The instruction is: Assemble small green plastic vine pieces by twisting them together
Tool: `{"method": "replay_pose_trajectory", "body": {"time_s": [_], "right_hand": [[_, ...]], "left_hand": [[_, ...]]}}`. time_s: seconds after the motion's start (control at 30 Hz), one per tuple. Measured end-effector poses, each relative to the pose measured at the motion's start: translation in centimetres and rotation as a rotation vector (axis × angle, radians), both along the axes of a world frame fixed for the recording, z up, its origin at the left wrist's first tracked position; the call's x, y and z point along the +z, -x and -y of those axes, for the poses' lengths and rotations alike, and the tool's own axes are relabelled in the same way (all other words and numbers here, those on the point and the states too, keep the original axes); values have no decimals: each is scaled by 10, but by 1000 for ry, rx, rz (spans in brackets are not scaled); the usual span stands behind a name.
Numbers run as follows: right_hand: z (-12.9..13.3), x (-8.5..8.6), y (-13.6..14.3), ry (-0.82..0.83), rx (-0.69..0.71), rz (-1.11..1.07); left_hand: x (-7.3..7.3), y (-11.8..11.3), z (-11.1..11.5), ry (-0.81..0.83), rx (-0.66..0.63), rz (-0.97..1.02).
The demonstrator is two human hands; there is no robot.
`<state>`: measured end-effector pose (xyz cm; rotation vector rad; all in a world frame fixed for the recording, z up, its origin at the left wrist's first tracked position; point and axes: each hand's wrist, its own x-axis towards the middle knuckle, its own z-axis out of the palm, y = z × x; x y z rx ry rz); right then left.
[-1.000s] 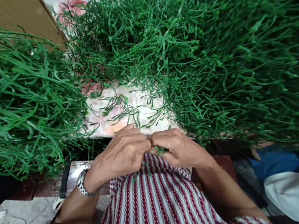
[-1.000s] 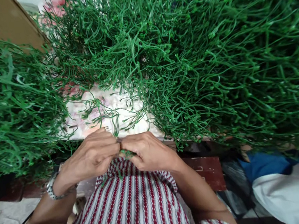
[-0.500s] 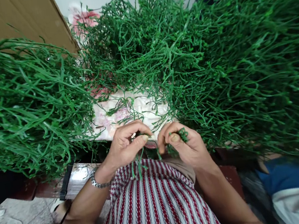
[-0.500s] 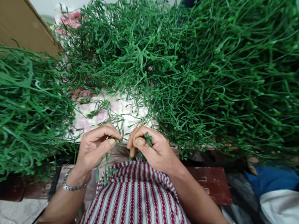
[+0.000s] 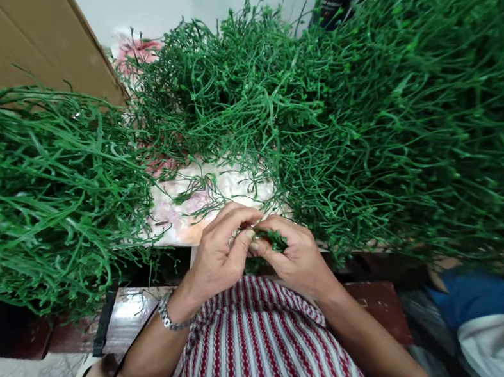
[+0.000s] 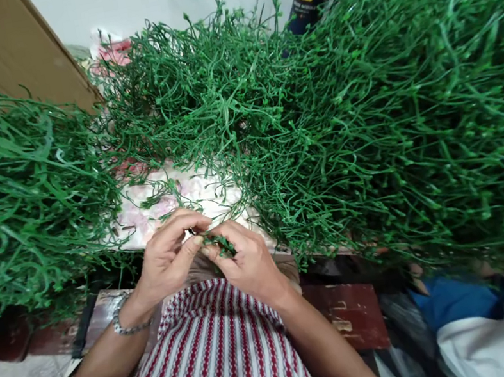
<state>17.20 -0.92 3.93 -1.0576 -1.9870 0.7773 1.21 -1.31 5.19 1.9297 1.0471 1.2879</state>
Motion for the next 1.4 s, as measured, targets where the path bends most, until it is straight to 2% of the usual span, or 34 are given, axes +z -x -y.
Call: {"method": "replay_pose_trajectory", "body": {"time_s": [0.1,0.23,0.33,0.5,0.77,0.83,0.9,1.03,1.1,1.17,1.27,1.4], "right_hand": [[-2,2,-6,-31,9,5],[-5,5,-11,-87,74,88],[-5,5,-11,-105,155,183],[-2,5,-13,-75,203,279],[-4,11,-18,30,262,211],[-5,14,-17,87,295,124],[-5,13,-16,212,351,-7],[-1,1,-11,556,458,-364],[0,-5,-9,635,431,-496],[0,-7,-9,616,358,-479],[-2,-5,-10,484,259,-262],[-3,-2,-12,386,218,-120]], "left_hand": [[8,6,-2,-68,-63,-221],[16,10,-5,-50,-143,-627],[16,10,-6,-50,-176,-742],[14,13,-7,-82,-228,-701],[14,16,-6,-104,-316,-619],[11,16,-5,-99,-315,-541],[8,15,-4,-75,-341,-429],[2,14,-4,-14,-453,-146],[1,14,-5,-2,-431,-94],[2,14,-4,-25,-351,-148],[3,13,-2,-104,-226,-328],[3,12,5,-188,-96,-562]]}}
